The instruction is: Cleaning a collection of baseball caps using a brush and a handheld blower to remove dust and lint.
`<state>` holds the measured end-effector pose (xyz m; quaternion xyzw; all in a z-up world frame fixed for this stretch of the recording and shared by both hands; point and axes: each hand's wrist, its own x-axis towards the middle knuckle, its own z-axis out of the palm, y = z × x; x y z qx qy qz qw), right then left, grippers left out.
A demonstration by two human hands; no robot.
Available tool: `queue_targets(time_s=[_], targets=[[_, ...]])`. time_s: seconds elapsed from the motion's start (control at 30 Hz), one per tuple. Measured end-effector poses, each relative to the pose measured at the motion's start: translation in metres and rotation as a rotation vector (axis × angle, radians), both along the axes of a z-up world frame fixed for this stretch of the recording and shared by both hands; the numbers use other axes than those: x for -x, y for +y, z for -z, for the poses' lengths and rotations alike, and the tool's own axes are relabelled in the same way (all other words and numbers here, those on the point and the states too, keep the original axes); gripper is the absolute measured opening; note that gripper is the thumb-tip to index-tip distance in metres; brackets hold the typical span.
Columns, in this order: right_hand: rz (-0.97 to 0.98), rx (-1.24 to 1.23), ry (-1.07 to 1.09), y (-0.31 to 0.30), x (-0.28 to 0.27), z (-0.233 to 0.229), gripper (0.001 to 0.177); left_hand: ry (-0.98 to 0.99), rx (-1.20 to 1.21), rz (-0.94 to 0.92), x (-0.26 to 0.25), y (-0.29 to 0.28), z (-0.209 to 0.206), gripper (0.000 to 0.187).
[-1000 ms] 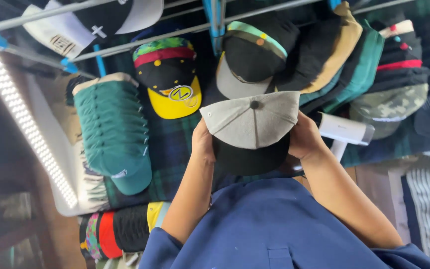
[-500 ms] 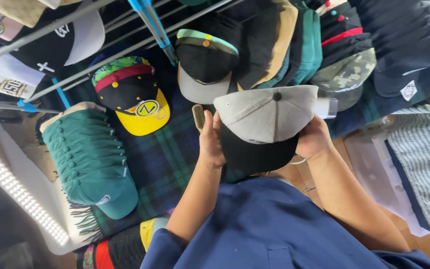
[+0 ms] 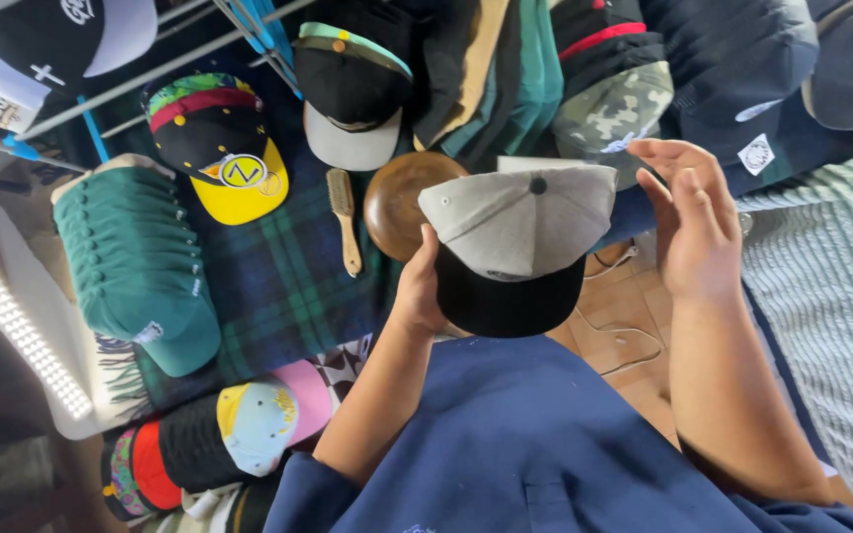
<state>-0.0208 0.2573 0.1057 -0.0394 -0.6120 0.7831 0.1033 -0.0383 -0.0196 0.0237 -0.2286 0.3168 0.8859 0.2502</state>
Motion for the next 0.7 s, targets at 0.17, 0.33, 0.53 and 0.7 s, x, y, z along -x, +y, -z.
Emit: queue_targets(time_s=[0.17,0.33,0.53,0.7], targets=[[-0.234,-0.156,0.003,0.022,-0.025,-0.002,0.037,-0.009,-0.103,0.012,-0.042,0.04,-0.001,0.073],[-0.316,0.128,0.076,0.022,-0.033,0.003,0.024,0.064,-0.205,0.002,-0.071,0.043,-0.001,0.065],[-0.382,0.258,0.153,0.015,-0.036,0.023,0.031,0.018,-0.067,-0.023,-0.094,0.04,0.002,0.073],[-0.279,0.122,0.424,0.016,-0.033,0.039,0.047,0.197,-0.31,-0.082,-0.103,0.043,-0.003,0.048]])
